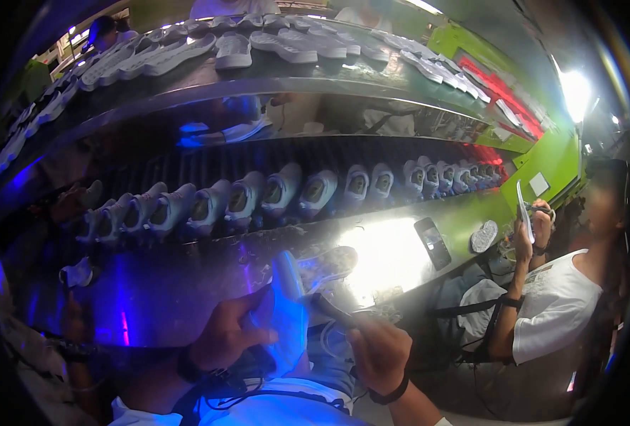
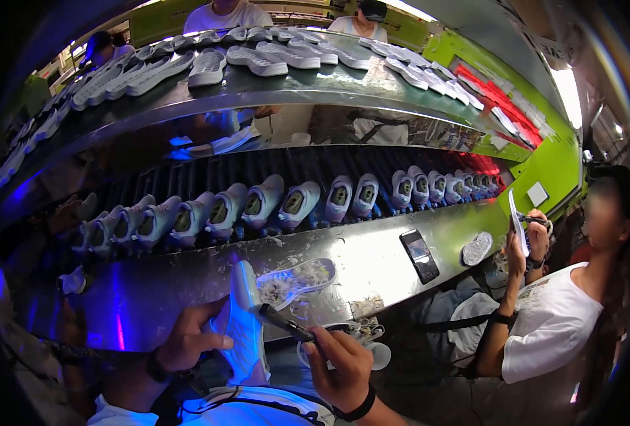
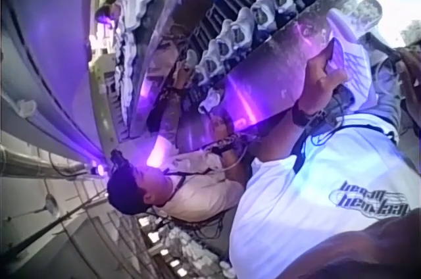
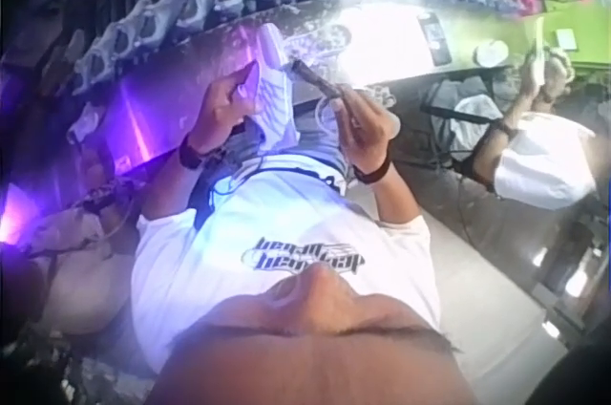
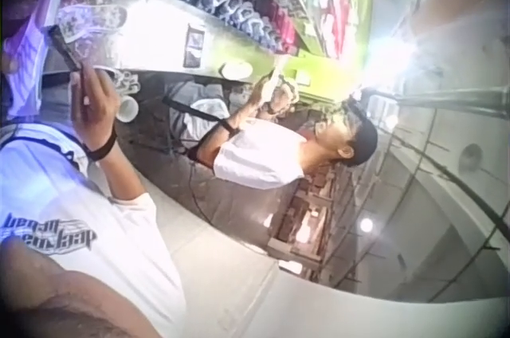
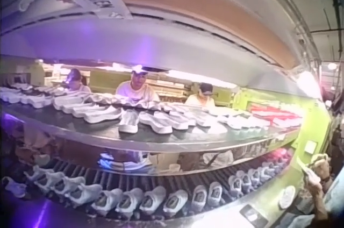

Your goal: Apply components and inspect shoe soles on a factory production line.

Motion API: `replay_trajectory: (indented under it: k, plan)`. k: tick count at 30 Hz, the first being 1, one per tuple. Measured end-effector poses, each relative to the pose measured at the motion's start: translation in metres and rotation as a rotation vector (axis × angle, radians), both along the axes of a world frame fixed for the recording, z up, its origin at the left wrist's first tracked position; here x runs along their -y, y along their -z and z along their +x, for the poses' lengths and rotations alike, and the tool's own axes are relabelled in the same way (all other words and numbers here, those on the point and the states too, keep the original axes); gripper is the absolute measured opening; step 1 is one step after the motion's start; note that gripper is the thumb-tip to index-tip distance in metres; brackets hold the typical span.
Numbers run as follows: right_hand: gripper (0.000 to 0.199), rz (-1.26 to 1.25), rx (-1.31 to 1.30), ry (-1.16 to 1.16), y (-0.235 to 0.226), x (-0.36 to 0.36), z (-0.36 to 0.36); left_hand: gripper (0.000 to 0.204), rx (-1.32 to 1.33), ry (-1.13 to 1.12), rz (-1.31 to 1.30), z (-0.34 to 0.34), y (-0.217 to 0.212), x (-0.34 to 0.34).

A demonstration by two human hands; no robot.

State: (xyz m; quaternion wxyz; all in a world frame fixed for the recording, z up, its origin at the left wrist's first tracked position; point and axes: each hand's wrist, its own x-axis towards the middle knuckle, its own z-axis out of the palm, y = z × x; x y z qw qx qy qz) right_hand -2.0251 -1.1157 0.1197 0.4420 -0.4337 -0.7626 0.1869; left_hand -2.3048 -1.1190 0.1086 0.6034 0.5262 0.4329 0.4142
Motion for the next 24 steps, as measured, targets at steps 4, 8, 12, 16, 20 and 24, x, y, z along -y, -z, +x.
replay_trajectory:
  k: [4, 8, 12, 16, 20, 24]
  plan:
    - [0.021, -0.104, -0.048, -0.048, -0.005, -0.001, -0.004, 0.063, 0.023, -0.064, 0.015, -0.003, 0.007, -0.001]
    - [0.022, -0.202, -0.080, -0.160, -0.005, -0.007, -0.004, 0.062, 0.018, -0.169, 0.026, -0.006, 0.012, -0.006]
    - [0.022, -0.285, -0.052, -0.185, -0.006, -0.004, -0.004, 0.061, 0.007, -0.192, 0.055, -0.016, 0.012, -0.010]
    - [0.022, -0.334, -0.037, -0.200, -0.006, -0.004, -0.004, 0.043, 0.085, -0.255, -0.151, -0.022, 0.010, -0.009]
    - [0.020, -0.380, -0.061, -0.194, -0.013, -0.002, -0.004, 0.043, 0.149, -0.277, -0.228, -0.028, 0.012, -0.009]
    - [0.020, -0.362, 0.069, -0.182, -0.033, -0.004, -0.003, 0.037, 0.058, -0.320, -0.182, -0.029, 0.009, -0.013]
